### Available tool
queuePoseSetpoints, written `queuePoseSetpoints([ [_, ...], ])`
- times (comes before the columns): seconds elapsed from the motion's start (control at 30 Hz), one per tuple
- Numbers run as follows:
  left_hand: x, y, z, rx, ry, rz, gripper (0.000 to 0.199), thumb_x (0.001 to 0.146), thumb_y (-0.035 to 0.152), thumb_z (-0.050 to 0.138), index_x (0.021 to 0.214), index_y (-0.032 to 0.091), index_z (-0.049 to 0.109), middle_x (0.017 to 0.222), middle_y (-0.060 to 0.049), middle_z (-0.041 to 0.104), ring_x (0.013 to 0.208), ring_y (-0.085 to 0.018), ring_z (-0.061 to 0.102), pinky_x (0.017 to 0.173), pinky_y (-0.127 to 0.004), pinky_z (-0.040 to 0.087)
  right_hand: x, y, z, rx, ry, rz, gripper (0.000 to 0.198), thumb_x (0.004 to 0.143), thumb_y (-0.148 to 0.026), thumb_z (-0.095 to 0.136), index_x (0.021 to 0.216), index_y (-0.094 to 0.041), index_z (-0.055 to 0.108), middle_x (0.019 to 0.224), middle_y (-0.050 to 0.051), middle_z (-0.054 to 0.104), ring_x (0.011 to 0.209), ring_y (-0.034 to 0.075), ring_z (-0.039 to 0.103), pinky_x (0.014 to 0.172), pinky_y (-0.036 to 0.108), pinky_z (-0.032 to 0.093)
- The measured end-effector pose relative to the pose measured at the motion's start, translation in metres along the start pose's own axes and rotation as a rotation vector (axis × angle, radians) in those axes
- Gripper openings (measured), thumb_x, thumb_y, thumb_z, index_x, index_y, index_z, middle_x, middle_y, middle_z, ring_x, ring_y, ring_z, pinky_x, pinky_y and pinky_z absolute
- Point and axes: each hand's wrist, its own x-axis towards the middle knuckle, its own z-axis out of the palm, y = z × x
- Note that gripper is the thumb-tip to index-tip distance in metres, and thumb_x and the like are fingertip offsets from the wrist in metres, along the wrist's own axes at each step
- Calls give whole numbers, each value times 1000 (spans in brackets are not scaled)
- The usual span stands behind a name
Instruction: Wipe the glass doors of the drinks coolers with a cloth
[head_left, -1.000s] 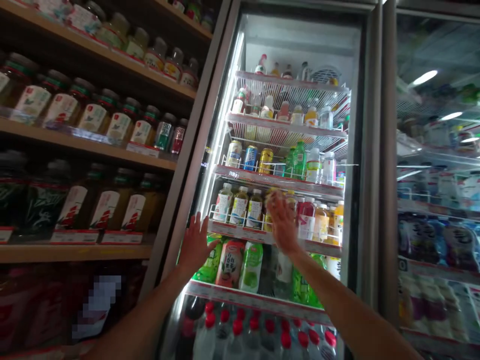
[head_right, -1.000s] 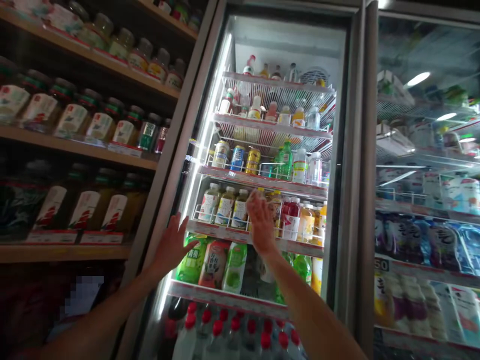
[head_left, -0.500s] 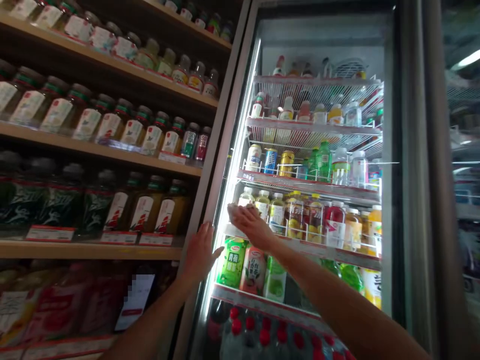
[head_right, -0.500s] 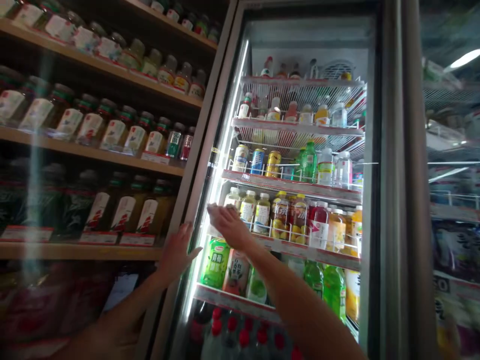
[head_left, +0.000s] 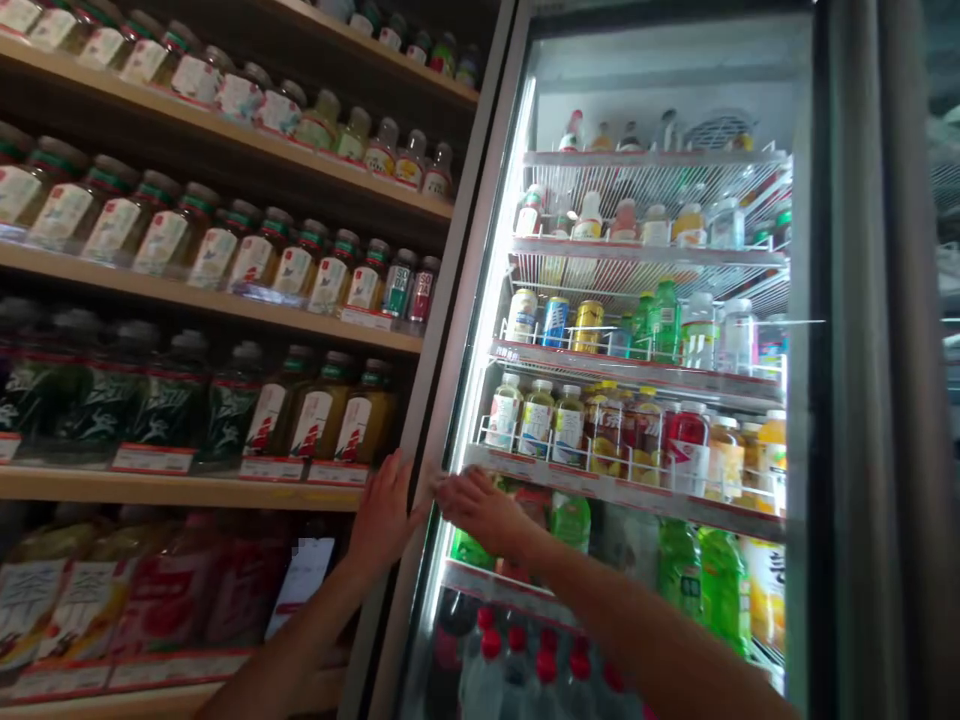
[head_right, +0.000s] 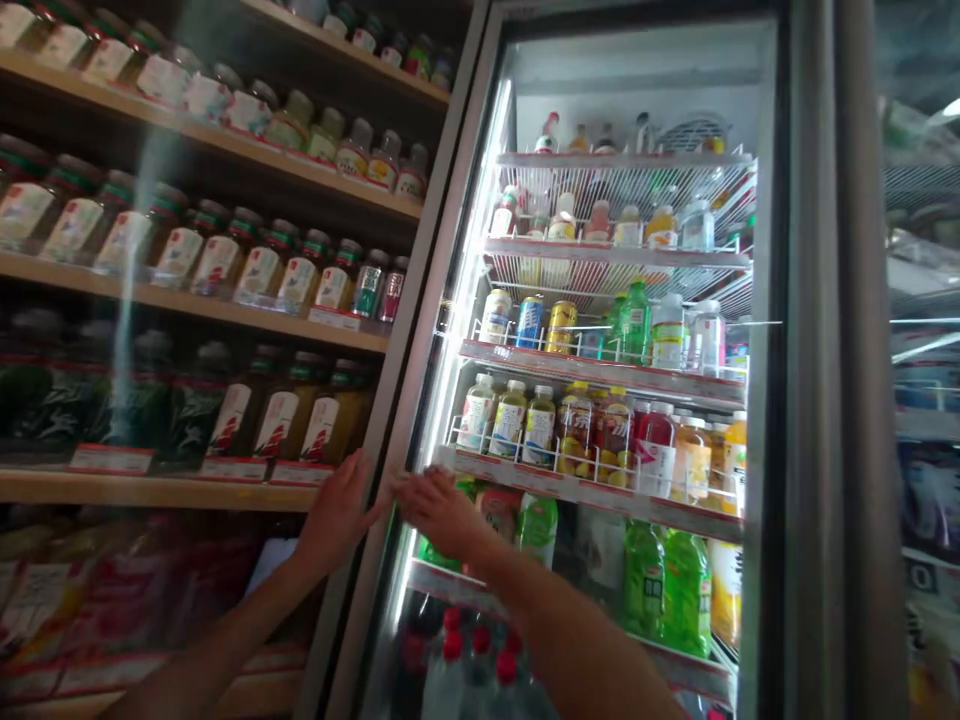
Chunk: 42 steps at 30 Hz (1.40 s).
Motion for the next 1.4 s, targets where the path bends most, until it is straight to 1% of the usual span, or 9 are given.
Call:
queuePoseSetpoints([
  [0.1, 8, 3, -5, 8, -10, -5, 56, 80, 42, 48, 127, 13, 41, 142, -18, 33, 130, -30, 35, 103, -47, 34, -8, 22, -11, -33, -12, -43, 41, 88, -16, 42, 128, -24, 45, 141, 1, 39, 127, 19, 38, 110, 42, 29],
  [0.3, 48, 39, -15, -17, 39, 80, 58, 81, 38, 49, 130, 11, 36, 143, -18, 32, 131, -29, 32, 103, -47, 34, -4, 138, -68, -178, 158, 595, 49, 82, -6, 45, 128, -23, 49, 146, 5, 31, 137, 26, 20, 111, 53, 20],
  [0.5, 77, 86, -19, -71, 63, 148, 59, 83, 43, 47, 133, 14, 34, 145, -16, 29, 133, -28, 29, 104, -47, 32, -71, 161, -98, -206, 5, 311, 50, 84, -6, 43, 128, -30, 47, 145, -4, 33, 137, 19, 23, 113, 45, 22],
  [0.63, 88, 116, -20, -76, -3, 148, 61, 82, 41, 49, 135, 14, 32, 146, -16, 26, 134, -29, 27, 105, -49, 30, -106, 197, -128, -303, 191, 696, 49, 83, -5, 40, 127, -25, 50, 146, 0, 30, 137, 24, 22, 112, 50, 22],
  [0.73, 92, 139, -16, -112, -2, 175, 62, 82, 40, 49, 136, 16, 30, 147, -15, 25, 135, -29, 24, 105, -49, 30, -132, 193, -133, -308, 193, 730, 50, 82, -6, 40, 128, -24, 49, 147, 2, 28, 138, 26, 20, 111, 51, 24],
  [0.9, 95, 180, -13, -170, -3, 261, 64, 82, 39, 51, 138, 18, 29, 149, -14, 20, 137, -29, 20, 106, -50, 27, -180, 164, -132, -260, -35, 393, 50, 82, -3, 39, 122, -30, 54, 143, -1, 36, 137, 20, 22, 110, 49, 28],
  [1.13, 88, 236, -11, -183, -50, 314, 66, 79, 38, 55, 138, 20, 31, 149, -11, 20, 137, -29, 18, 108, -52, 25, -245, 191, -162, -393, 171, 800, 51, 79, -1, 37, 124, -21, 53, 146, 6, 30, 137, 22, 23, 110, 52, 27],
  [1.3, 64, 254, 3, -170, -58, 433, 64, 79, 39, 56, 137, 23, 34, 149, -11, 20, 137, -29, 19, 108, -52, 25, -312, 127, -146, -338, 28, 632, 52, 81, -2, 37, 124, -26, 53, 146, 3, 30, 139, 21, 17, 109, 51, 30],
  [1.4, 47, 262, 12, -158, -43, 474, 67, 77, 41, 59, 137, 25, 32, 149, -10, 21, 137, -30, 18, 108, -53, 24, -332, 126, -151, -334, 23, 612, 51, 82, -2, 37, 122, -28, 54, 145, 1, 32, 138, 21, 19, 109, 50, 31],
])
